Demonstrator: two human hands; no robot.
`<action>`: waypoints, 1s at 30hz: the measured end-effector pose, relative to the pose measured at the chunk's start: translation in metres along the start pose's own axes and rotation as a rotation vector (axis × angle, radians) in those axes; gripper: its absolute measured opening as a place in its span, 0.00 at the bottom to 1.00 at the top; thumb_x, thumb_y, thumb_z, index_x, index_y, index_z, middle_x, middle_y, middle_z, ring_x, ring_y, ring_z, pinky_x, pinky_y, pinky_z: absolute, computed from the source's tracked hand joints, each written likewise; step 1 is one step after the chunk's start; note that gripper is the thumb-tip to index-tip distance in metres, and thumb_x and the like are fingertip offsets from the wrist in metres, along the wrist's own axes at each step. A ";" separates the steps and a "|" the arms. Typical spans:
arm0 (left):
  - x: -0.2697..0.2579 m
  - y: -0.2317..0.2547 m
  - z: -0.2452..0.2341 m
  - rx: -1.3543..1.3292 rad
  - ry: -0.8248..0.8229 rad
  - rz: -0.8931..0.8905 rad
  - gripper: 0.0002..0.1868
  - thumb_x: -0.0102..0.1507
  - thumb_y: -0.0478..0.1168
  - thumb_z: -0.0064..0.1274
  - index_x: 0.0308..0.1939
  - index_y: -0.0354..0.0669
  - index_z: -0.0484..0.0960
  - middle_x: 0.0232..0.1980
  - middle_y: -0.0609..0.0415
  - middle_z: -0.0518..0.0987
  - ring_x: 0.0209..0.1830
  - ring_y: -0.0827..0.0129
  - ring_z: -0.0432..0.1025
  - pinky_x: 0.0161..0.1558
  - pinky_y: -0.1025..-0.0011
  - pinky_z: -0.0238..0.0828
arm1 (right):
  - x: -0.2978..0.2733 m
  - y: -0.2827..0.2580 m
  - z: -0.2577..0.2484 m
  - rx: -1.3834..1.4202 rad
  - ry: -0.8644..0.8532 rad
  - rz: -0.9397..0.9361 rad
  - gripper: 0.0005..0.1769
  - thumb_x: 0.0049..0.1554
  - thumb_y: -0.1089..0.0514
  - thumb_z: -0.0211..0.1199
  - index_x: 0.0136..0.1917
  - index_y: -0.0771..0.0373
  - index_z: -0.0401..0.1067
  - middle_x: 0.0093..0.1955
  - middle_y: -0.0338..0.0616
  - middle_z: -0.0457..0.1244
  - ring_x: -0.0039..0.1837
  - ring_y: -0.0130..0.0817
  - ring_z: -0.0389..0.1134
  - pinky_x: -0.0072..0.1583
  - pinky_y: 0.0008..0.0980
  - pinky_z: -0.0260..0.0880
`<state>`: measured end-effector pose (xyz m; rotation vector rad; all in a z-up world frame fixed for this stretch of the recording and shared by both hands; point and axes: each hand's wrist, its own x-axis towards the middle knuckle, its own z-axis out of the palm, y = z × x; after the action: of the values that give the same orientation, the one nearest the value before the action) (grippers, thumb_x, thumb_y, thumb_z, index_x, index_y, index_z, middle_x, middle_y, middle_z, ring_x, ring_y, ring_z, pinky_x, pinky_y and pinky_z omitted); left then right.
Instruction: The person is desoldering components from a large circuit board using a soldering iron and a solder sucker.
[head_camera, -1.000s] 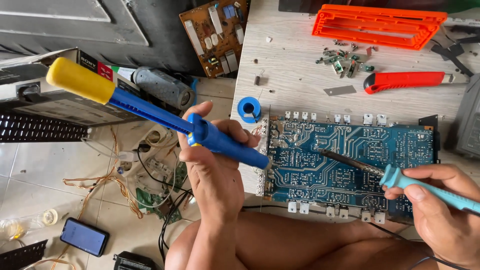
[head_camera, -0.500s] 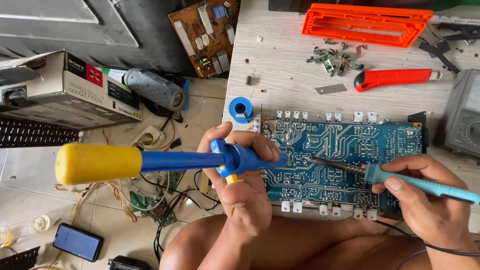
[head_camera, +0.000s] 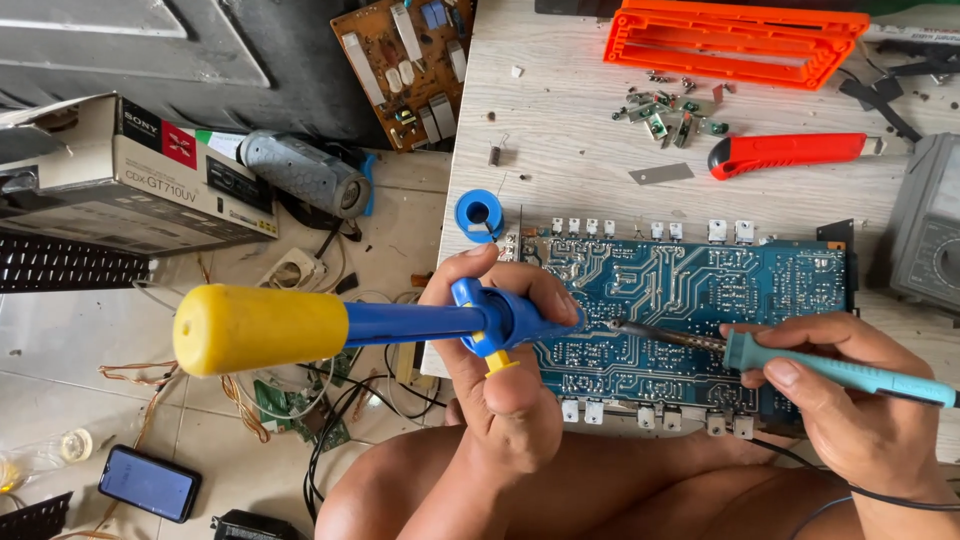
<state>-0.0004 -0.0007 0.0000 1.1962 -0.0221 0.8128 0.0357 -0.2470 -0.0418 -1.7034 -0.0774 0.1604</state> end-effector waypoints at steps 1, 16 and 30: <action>0.000 0.000 0.000 -0.003 -0.003 0.002 0.39 0.75 0.73 0.44 0.69 0.44 0.58 0.42 0.50 0.73 0.39 0.66 0.70 0.47 0.65 0.72 | 0.001 -0.002 0.001 -0.025 0.000 0.009 0.11 0.57 0.68 0.60 0.50 0.81 0.69 0.47 0.65 0.66 0.59 0.58 0.76 0.49 0.40 0.83; -0.002 -0.003 0.002 0.056 -0.023 0.023 0.39 0.76 0.73 0.43 0.69 0.43 0.58 0.41 0.50 0.73 0.38 0.67 0.70 0.46 0.66 0.70 | 0.006 0.003 -0.004 0.007 -0.069 0.008 0.10 0.58 0.66 0.60 0.50 0.77 0.70 0.46 0.65 0.69 0.63 0.58 0.77 0.47 0.34 0.80; 0.000 -0.003 0.003 0.076 -0.059 0.017 0.38 0.76 0.72 0.42 0.67 0.42 0.58 0.42 0.51 0.73 0.40 0.68 0.69 0.48 0.66 0.69 | 0.006 0.005 -0.004 0.012 -0.075 -0.027 0.09 0.58 0.66 0.61 0.49 0.76 0.71 0.45 0.61 0.68 0.65 0.59 0.77 0.45 0.33 0.81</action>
<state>0.0020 -0.0034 -0.0010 1.2931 -0.0503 0.7994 0.0420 -0.2508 -0.0471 -1.6840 -0.1545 0.2040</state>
